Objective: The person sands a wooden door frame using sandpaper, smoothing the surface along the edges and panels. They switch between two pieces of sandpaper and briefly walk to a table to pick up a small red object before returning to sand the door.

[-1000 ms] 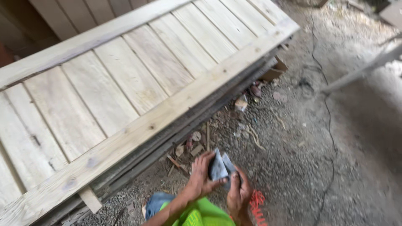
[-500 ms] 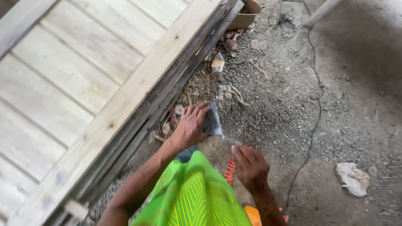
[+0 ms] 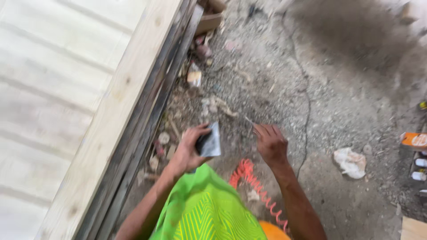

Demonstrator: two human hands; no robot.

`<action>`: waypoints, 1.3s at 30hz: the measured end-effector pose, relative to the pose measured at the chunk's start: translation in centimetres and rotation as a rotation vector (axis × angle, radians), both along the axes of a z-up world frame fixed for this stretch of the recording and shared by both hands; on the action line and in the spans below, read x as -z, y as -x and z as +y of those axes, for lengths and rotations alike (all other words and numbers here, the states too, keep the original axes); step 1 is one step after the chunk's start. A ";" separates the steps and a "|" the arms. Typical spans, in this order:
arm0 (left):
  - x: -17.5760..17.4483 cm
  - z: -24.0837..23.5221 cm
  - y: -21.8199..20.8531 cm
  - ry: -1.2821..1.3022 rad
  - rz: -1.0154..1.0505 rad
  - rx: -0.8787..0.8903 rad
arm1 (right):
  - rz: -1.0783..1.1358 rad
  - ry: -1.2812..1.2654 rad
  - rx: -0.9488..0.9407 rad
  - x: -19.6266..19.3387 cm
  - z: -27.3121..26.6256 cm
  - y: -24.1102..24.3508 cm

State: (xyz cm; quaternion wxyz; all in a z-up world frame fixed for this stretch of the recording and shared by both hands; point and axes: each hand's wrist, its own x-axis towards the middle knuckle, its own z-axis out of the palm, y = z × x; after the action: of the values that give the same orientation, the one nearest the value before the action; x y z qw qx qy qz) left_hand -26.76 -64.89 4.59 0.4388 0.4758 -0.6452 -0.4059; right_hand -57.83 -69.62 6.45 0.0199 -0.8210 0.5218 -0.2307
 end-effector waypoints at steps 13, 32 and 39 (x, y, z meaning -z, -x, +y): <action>0.7 -28.8 8.8 -0.333 0.525 0.217 | -0.804 -0.034 0.386 -3.1 -16.4 -2.8; -5.4 -64.9 24.0 -0.161 0.170 -0.096 | -1.328 -0.525 0.534 -0.6 -67.7 12.7; -3.1 -77.2 24.2 -0.188 0.530 0.013 | -1.731 -0.977 0.313 4.1 -81.0 10.4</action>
State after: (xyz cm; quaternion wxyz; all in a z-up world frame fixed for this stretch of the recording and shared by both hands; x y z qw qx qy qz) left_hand -51.00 -142.07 7.64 0.5434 0.3875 -0.4705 -0.5772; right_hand -68.26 -150.63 2.36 0.6962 -0.1950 0.4673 -0.5088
